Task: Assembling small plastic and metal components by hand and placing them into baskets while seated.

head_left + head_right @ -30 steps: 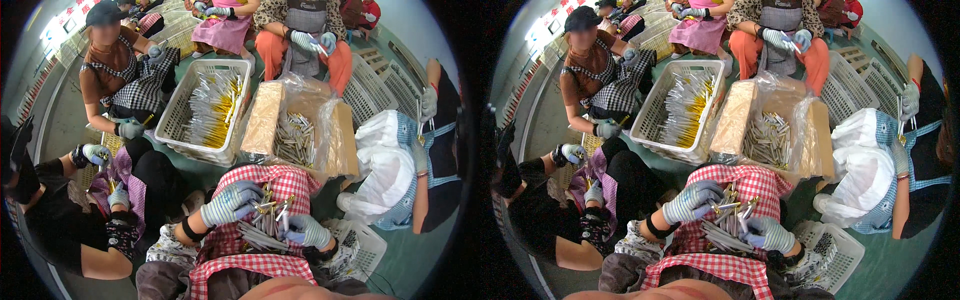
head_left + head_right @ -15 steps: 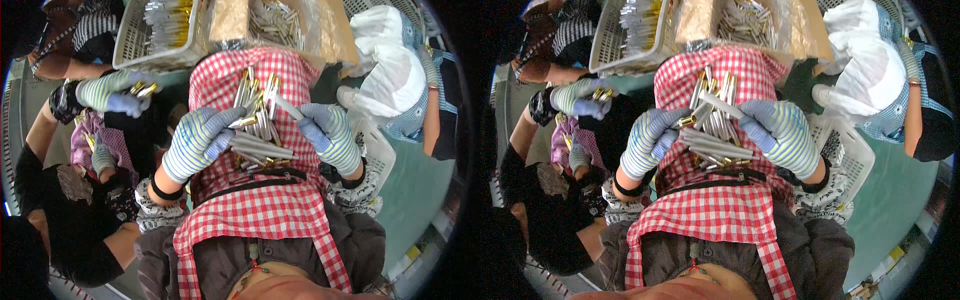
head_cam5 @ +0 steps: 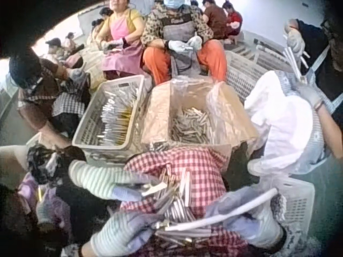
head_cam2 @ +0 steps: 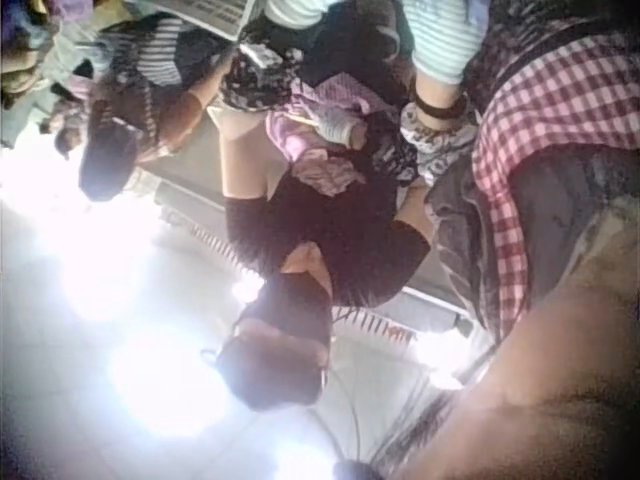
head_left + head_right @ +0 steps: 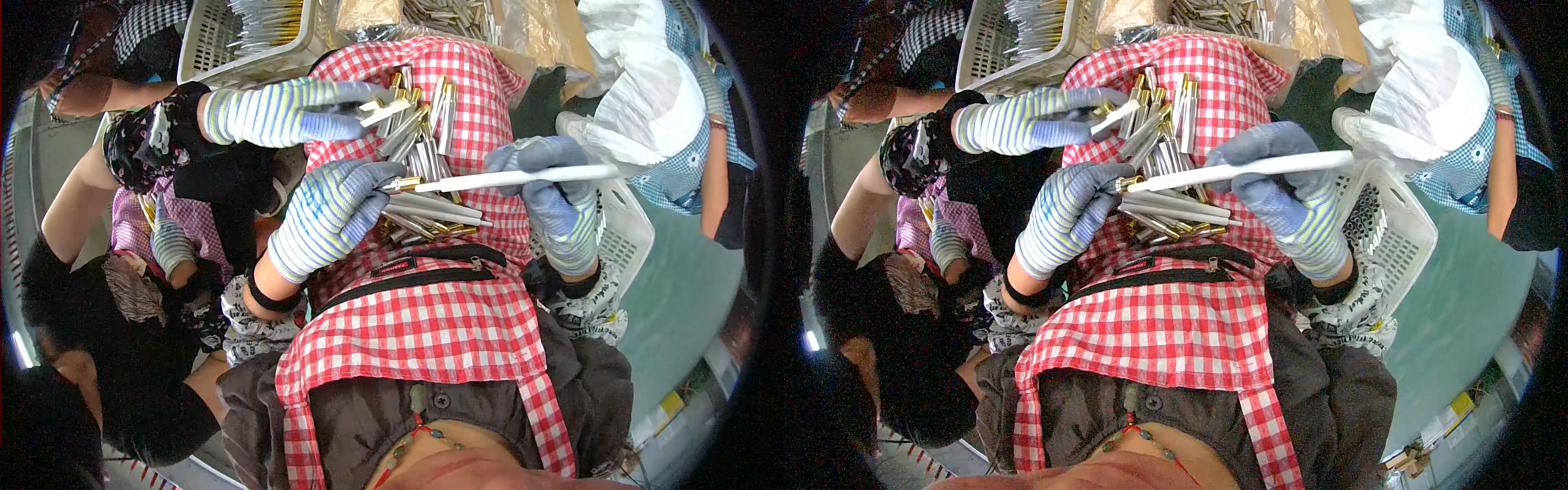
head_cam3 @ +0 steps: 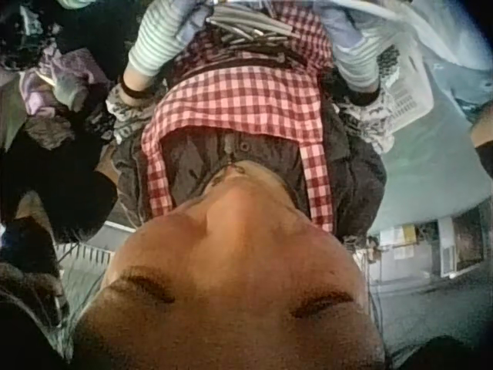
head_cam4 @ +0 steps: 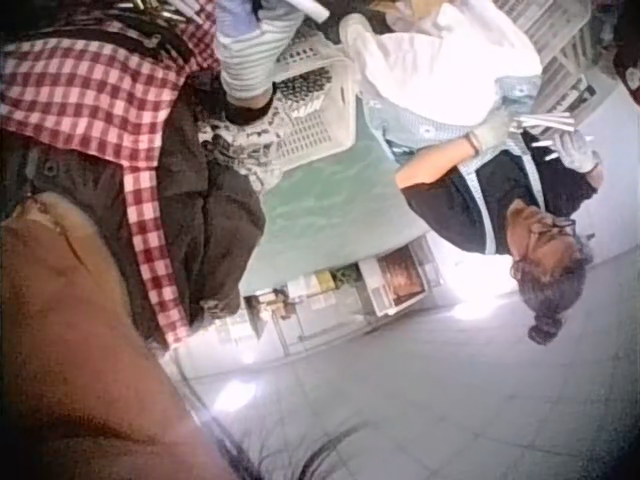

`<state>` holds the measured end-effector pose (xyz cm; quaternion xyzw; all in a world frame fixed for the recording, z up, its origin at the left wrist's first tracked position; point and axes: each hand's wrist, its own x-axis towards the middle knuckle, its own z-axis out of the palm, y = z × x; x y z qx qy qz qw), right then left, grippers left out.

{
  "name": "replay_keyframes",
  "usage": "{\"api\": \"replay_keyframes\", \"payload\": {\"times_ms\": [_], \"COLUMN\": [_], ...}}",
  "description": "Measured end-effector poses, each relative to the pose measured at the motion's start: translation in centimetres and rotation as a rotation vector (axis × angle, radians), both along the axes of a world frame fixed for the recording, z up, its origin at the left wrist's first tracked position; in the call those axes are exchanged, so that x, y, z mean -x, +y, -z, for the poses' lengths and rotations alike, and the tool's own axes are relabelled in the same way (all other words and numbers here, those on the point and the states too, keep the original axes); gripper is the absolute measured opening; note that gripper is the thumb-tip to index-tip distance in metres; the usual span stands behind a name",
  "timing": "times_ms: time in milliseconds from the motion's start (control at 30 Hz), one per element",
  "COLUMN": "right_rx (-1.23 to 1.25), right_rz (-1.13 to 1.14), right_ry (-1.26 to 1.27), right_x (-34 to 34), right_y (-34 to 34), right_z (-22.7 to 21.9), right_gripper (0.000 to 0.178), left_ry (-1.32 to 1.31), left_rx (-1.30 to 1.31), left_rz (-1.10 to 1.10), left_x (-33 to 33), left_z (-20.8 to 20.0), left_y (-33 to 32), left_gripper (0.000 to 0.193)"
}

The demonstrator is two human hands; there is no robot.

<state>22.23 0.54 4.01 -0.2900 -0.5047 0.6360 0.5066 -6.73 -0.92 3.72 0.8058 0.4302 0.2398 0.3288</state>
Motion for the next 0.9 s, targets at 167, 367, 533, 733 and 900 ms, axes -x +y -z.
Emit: {"api": "replay_keyframes", "payload": {"times_ms": [167, 367, 533, 733, 900], "right_rx": [0.13, 0.043, 0.08, 0.392, 0.34], "right_rz": [0.037, 0.007, -0.052, -0.487, -0.579], "right_ry": [0.027, -0.038, 0.029, 0.184, -0.022], "right_x": [0.2, -0.3, -0.7, -3.8, -5.1], "right_y": [-0.6, -0.7, -1.4, -2.4, -1.4], "right_z": [0.3, 1.6, 1.6, 4.0, 0.0], "right_gripper": [0.019, 0.018, 0.019, 0.03, 0.044], "left_ry": [0.065, 0.05, 0.092, 0.11, 0.119], "left_rx": [0.026, 0.021, -0.019, -0.017, -0.092], "left_rz": [0.006, 0.029, 0.106, 0.172, 0.177], "left_x": [1.1, 0.4, 0.4, 1.1, 1.0], "left_z": [1.0, -0.1, 0.2, 0.7, 1.8], "left_y": [-0.6, 0.1, -0.5, -0.3, -0.4], "left_gripper": [0.032, 0.033, 0.035, 0.04, 0.047]}}
